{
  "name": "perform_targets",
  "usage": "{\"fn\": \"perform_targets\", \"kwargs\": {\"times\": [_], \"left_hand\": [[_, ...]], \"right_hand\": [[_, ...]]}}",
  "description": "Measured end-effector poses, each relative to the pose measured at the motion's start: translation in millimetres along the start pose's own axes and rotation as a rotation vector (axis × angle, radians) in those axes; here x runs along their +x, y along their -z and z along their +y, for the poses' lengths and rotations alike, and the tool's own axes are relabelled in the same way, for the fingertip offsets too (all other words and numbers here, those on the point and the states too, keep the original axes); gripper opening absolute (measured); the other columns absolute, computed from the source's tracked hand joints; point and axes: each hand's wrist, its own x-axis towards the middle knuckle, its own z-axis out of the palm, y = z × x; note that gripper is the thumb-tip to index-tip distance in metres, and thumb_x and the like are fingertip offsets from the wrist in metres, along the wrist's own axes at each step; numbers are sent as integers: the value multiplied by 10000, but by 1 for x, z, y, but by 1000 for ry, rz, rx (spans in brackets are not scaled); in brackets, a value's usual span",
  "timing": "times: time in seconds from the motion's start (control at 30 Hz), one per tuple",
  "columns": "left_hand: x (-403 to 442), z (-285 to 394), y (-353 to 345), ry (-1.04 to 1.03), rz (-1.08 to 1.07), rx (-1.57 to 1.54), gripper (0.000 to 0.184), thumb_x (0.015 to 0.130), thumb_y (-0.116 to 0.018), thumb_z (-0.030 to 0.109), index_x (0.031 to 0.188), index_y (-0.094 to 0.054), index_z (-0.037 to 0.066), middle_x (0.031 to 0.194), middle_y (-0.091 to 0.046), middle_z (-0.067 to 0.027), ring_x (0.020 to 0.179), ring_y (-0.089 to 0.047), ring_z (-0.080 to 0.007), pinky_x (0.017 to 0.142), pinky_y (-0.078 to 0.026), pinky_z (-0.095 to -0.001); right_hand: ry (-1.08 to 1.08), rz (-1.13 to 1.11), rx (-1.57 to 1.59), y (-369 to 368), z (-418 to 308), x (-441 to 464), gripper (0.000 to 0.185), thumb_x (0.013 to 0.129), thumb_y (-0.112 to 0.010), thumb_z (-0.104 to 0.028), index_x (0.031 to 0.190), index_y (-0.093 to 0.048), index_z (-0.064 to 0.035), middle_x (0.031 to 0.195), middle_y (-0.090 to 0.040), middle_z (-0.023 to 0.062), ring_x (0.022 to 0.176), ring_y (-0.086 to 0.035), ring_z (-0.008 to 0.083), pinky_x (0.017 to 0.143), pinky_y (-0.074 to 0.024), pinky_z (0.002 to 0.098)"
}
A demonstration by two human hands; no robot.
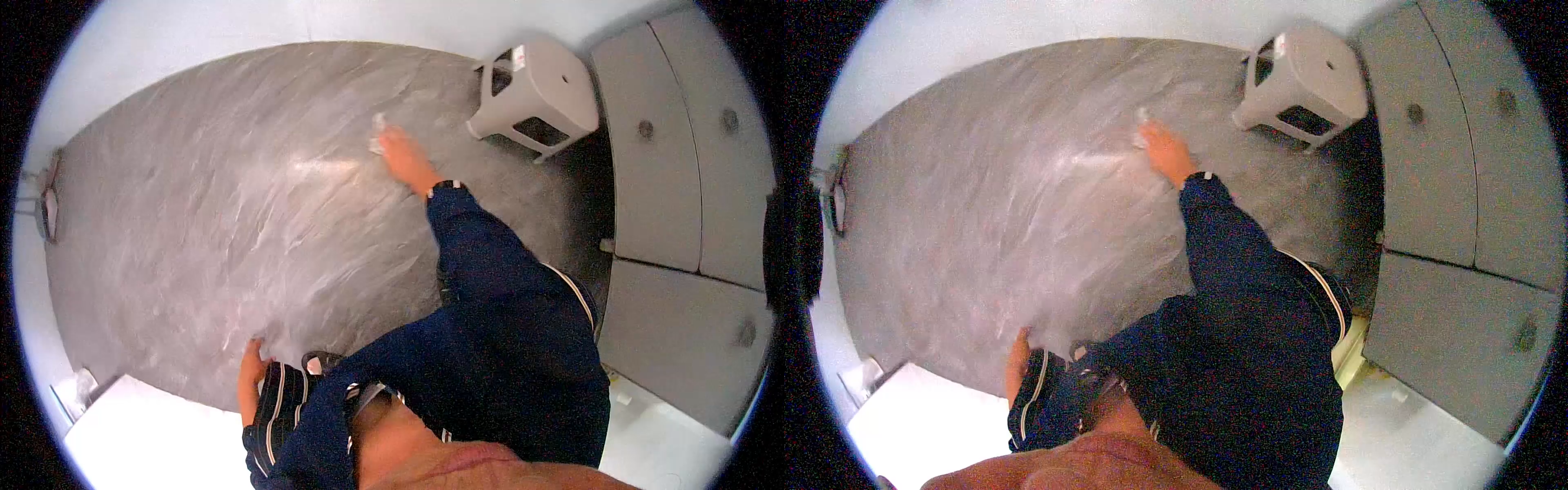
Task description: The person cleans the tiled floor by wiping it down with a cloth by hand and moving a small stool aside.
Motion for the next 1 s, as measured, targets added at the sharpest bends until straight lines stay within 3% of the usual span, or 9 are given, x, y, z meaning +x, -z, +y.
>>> {"fn": "perform_targets", "kwargs": {"times": [0.1, 0.2, 0.27, 0.37, 0.4, 0.6, 0.7, 0.8, 1.0], "left_hand": [[21, 34, 38, -87, 59, 74, 671, 736, -720, 176, 1312, -433, -12, 1354, -428, -249, 1283, -386, -368, 1065, -325, -392], [56, 39, 78, -172, 123, 201, 644, 756, -708, 204, 1301, -444, -15, 1323, -466, -239, 1243, -434, -370, 1040, -350, -406], [69, 45, 106, -161, 78, 174, 635, 761, -708, 201, 1299, -448, -12, 1327, -465, -233, 1241, -437, -368, 1039, -350, -406], [73, 96, 146, -80, -26, 315, 618, 768, -706, 178, 1296, -450, -14, 1331, -461, -233, 1236, -443, -369, 1032, -358, -406], [102, 46, 137, -246, 11, 277, 621, 772, -704, 183, 1298, -444, -19, 1330, -461, -235, 1224, -454, -373, 1020, -373, -405], [108, 45, 130, -285, 34, 171, 699, 733, -726, 165, 1327, -407, -17, 1353, -423, -252, 1272, -393, -366, 1061, -323, -399], [156, 28, 110, -427, 145, 318, 784, 708, -745, 153, 1366, -347, -2, 1384, -378, -261, 1279, -369, -392, 1062, -319, -416], [179, 81, 123, -365, 267, 367, 922, 669, -786, 177, 1408, -261, 14, 1398, -337, -280, 1290, -333, -425, 1072, -299, -446], [183, 180, 107, -233, 308, 453, 1207, 564, -868, 317, 1449, -100, 29, 1441, -168, -330, 1327, -191, -488, 1077, -256, -516]], "right_hand": [[-90, -65, -64, 44, 89, -57, 450, 850, -542, -204, 1255, -485, -16, 1276, -490, 222, 1158, -487, 355, 945, -425, 420], [-37, -628, -276, 46, 137, -77, 398, 822, -504, -121, 1215, -518, -59, 1158, -581, 192, 953, -597, 395, 807, -485, 485], [-42, -609, -27, 66, 135, -103, 402, 809, -515, -126, 1208, -521, -68, 1090, -604, 199, 915, -602, 403, 783, -489, 487], [-258, -413, 180, 94, 123, -122, 369, 854, -512, -176, 1209, -536, -79, 1097, -609, 182, 952, -593, 376, 816, -477, 464], [-350, -326, 219, 96, 119, -125, 355, 879, -507, -201, 1212, -542, -82, 1118, -606, 173, 981, -588, 361, 839, -470, 452], [-881, 373, 315, 54, 86, -89, 326, 896, -481, -164, 1201, -545, -70, 1196, -570, 163, 1074, -548, 367, 894, -451, 428], [-345, 486, -17, 26, 98, -66, 297, 888, -478, -130, 1167, -562, -72, 1197, -566, 164, 1081, -538, 373, 909, -443, 416], [-453, 540, 265, 65, 89, -31, 279, 886, -447, -99, 1132, -580, -95, 1175, -577, 148, 1073, -544, 355, 911, -442, 404], [-847, 574, 187, 113, 174, -107, 304, 883, -474, -106, 1170, -568, -132, 1109, -614, 132, 957, -597, 309, 803, -475, 402]]}}
